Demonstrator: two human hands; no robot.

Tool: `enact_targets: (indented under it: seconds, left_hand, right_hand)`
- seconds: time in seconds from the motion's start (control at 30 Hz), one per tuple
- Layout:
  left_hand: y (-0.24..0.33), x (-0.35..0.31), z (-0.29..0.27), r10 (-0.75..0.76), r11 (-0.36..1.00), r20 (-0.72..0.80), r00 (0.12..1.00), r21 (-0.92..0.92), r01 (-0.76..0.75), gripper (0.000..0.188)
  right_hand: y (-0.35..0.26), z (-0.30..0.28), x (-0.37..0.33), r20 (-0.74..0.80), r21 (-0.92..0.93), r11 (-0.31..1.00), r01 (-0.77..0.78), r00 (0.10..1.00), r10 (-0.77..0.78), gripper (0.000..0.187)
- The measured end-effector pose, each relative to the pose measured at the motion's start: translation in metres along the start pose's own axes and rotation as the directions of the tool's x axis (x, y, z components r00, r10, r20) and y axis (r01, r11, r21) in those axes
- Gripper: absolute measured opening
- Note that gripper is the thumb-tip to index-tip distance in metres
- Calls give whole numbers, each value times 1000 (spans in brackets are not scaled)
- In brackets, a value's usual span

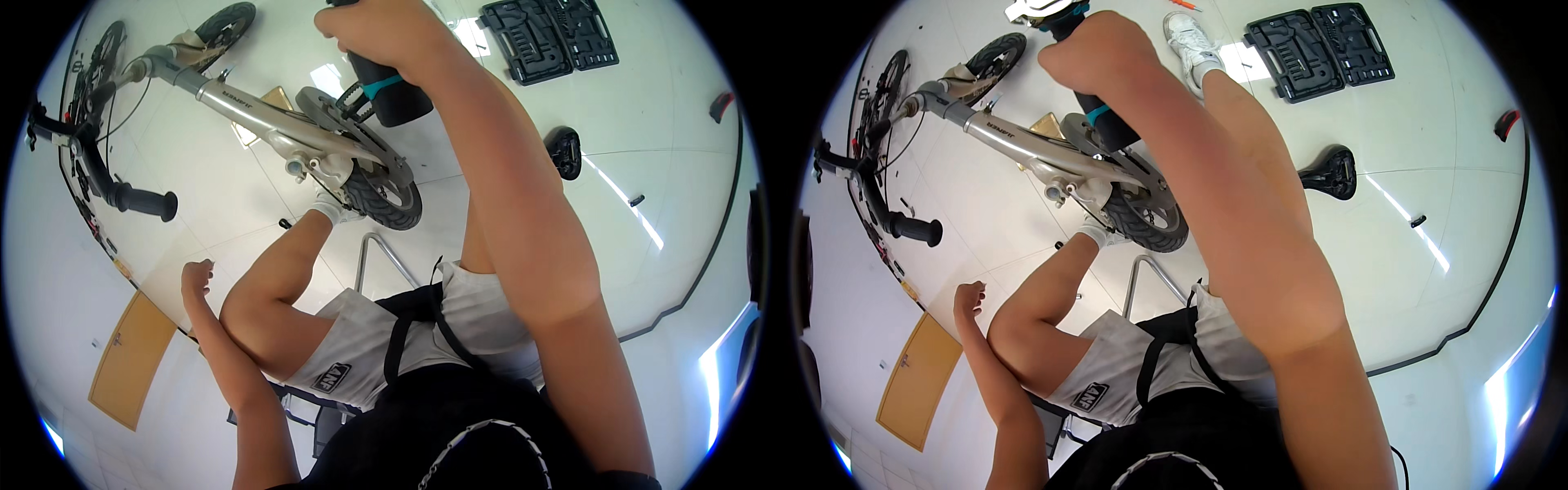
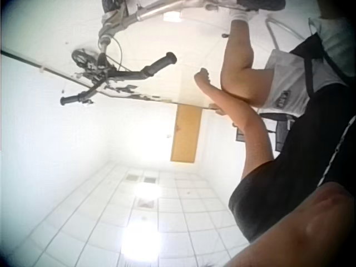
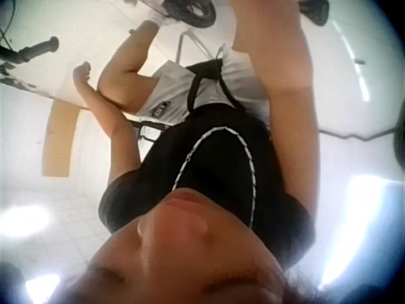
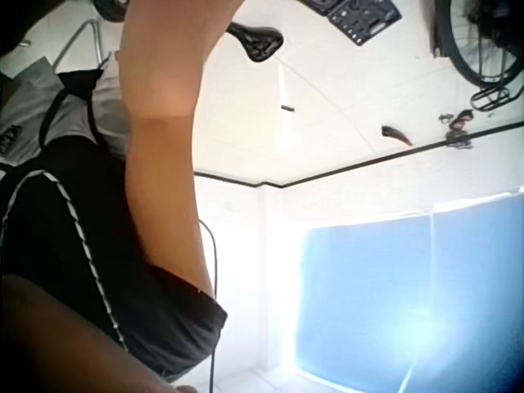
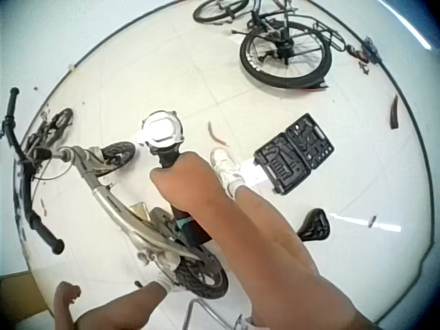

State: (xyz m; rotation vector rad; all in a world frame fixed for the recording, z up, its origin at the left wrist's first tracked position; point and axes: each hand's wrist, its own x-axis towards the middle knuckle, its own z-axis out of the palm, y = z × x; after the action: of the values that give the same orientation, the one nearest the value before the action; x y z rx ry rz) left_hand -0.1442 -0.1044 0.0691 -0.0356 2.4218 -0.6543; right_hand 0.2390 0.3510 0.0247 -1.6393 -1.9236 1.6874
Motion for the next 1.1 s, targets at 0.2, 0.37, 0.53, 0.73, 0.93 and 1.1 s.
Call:
enact_targets:
  seconds: [0.2,0.37,0.53,0.73,0.93,1.1]
  left_hand:
    - [50,-12,1,250,953,-103,963,205,-225,36]
    - [68,-15,17,667,744,-111,736,139,-653,32]
    - [134,-81,16,709,703,95,699,-18,-711,34]
    - [120,-128,30,830,495,-164,534,-226,-839,34]
    - [142,-168,26,923,360,-41,382,-254,-898,33]
    - [145,-148,-9,952,260,-92,293,-265,-929,29]
  right_hand:
    - [-14,-22,-20,46,132,991,14,999,-20,42]
    - [-22,-21,-24,57,149,988,45,997,-54,41]
    - [-8,-13,-8,-31,73,993,95,995,-93,44]
    - [16,2,-30,18,120,989,83,996,-86,33]
    - [63,63,-206,184,567,786,-247,968,171,18]
    - [94,124,-284,351,251,914,-319,910,221,23]
